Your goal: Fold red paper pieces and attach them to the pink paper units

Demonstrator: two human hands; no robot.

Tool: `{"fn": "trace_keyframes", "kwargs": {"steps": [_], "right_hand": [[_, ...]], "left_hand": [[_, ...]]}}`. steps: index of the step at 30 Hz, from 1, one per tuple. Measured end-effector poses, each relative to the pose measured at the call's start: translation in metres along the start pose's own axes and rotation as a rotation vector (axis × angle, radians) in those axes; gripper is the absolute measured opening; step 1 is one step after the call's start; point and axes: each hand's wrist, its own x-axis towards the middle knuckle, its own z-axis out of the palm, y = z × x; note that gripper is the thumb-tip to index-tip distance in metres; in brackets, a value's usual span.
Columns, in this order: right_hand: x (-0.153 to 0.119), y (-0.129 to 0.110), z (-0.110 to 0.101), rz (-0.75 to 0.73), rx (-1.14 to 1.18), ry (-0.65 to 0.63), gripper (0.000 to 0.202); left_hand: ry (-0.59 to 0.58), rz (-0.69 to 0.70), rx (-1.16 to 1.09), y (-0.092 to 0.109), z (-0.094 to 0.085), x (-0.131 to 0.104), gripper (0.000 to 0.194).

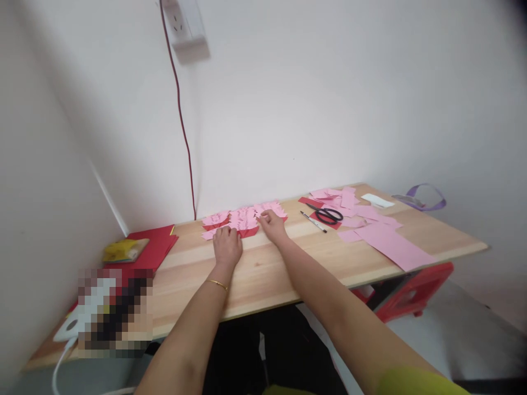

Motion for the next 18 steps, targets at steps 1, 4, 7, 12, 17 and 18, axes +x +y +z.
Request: {"fn": "trace_keyframes", "kwargs": {"steps": [1, 4, 7, 12, 17, 18], "right_hand": [[0.001, 0.000, -0.001, 0.030, 0.073, 0.036, 0.025], [0.001, -0.002, -0.005, 0.058, 0.131, 0.071, 0.025], [-0.002, -0.004, -0.007, 0.055, 0.139, 0.073, 0.026], [-0.004, -0.004, -0.003, 0.014, 0.121, 0.011, 0.024], [-0.004, -0.005, 0.000, -0.037, 0.088, -0.006, 0.023], [-0.004, -0.005, 0.000, -0.046, 0.081, -0.015, 0.023]], "left_hand": [[-0.008, -0.006, -0.006, 0.000, 0.001, 0.000, 0.022], [-0.035, -0.021, -0.045, -0.002, 0.004, -0.001, 0.022], [-0.011, -0.052, -0.129, -0.006, 0.005, 0.000, 0.025], [0.080, -0.201, -0.139, -0.036, -0.004, 0.006, 0.033], [0.026, -0.481, 0.069, -0.110, -0.022, 0.003, 0.048], [-0.031, -0.549, 0.103, -0.127, -0.025, 0.001, 0.053]]}}
